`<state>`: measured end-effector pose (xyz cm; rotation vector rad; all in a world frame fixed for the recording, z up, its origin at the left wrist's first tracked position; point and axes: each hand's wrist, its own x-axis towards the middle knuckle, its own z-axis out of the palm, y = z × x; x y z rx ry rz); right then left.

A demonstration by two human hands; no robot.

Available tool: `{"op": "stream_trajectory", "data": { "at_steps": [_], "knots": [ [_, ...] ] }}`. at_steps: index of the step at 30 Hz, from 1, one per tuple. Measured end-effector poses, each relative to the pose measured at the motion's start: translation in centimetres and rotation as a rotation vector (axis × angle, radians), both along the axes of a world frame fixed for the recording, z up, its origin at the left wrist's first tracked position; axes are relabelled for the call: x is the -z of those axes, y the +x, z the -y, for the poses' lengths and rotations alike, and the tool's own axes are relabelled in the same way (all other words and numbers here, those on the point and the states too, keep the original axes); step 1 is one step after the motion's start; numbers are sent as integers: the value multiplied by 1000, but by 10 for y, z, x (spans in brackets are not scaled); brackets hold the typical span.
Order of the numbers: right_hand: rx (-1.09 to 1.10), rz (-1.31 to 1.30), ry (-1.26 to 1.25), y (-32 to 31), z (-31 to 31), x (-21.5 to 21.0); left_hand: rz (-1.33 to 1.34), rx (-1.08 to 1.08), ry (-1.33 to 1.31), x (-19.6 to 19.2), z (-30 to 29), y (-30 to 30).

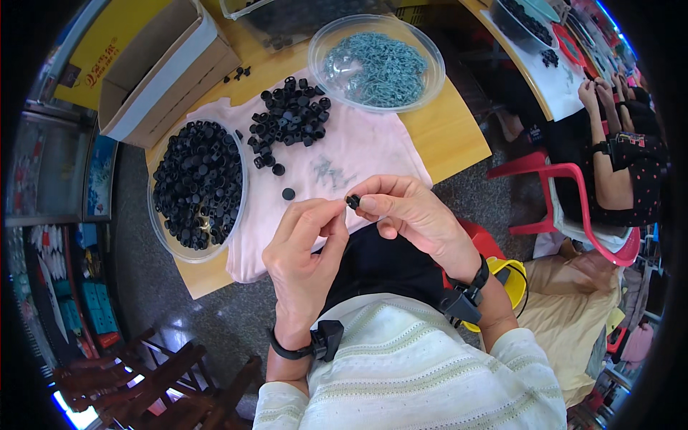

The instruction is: Assembling small black plastic components by hand in a production environment.

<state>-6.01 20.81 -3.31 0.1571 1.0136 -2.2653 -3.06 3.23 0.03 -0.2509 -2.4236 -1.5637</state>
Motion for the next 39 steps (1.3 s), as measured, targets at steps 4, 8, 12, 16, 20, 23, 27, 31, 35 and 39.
{"op": "stream_trajectory", "data": {
  "at_steps": [4,8,12,16,20,23,27,31,35,39],
  "knots": [
    [6,-99,115,4,2,-3,-153,12,-213,2,3,1],
    [38,-129,147,7,3,0,-273,58,-333,5,3,-2],
    [67,-90,162,10,5,5,-255,90,-350,8,2,-2],
    [90,-80,151,12,7,8,-267,74,-359,9,1,-4],
    [112,-61,138,16,10,9,-254,87,-350,8,2,-5],
    [130,-68,128,19,14,10,-231,99,-326,8,2,-4],
    [156,-47,69,21,15,9,-203,167,-297,11,10,-6],
    [156,-74,57,17,15,6,166,73,191,13,10,-1],
    [118,-82,101,15,15,2,284,60,463,20,14,1],
    [112,-135,140,14,17,-1,212,106,386,24,20,0]
  ]
}}
